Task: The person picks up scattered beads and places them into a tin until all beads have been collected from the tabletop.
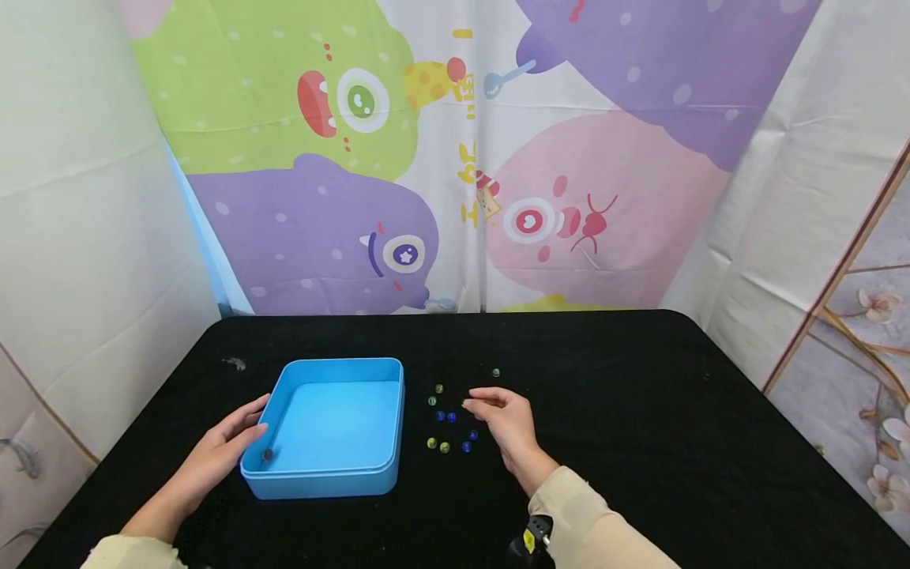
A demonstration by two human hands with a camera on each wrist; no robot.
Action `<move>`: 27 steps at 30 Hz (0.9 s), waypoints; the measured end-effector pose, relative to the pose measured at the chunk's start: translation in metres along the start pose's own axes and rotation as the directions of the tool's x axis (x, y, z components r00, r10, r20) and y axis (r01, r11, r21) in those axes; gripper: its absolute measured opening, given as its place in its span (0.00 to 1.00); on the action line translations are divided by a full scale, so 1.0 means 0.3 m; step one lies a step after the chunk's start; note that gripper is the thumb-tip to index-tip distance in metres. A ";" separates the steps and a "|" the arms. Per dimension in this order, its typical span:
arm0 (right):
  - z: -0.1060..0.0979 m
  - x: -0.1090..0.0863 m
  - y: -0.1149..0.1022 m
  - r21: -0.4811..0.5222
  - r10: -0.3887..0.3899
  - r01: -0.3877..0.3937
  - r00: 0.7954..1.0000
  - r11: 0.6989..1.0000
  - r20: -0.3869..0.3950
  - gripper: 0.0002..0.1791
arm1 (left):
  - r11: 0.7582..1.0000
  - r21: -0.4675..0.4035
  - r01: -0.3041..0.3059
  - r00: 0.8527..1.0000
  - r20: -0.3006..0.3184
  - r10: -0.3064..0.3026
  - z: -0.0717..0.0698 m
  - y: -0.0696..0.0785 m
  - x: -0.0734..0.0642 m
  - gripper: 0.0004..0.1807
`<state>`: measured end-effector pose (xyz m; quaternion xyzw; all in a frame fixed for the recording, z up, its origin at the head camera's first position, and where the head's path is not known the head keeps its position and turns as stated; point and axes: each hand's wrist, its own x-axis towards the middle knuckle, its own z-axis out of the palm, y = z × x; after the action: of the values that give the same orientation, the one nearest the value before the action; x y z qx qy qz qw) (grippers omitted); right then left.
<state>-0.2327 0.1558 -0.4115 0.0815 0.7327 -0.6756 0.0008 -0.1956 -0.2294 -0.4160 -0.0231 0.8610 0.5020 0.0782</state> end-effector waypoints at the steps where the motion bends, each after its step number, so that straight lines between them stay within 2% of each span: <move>1: -0.004 0.001 0.000 -0.001 -0.001 0.001 1.000 1.000 -0.005 0.18 | 1.000 -0.001 0.000 1.000 0.000 0.000 0.000 -0.001 0.000 0.34; 15: -0.095 0.026 -0.019 -0.015 -0.035 0.034 0.997 0.999 -0.074 0.15 | 1.000 -0.005 -0.007 1.000 0.001 0.007 -0.002 -0.004 -0.001 0.34; 27: -0.157 0.044 0.002 -0.032 -0.018 0.016 0.998 0.999 -0.066 0.16 | 1.000 0.003 -0.001 1.000 -0.001 0.001 0.002 0.000 -0.004 0.34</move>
<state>-0.2405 0.2041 -0.4094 0.0976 0.7436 -0.6609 -0.0282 -0.1942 -0.2290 -0.4161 -0.0226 0.8618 0.5008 0.0775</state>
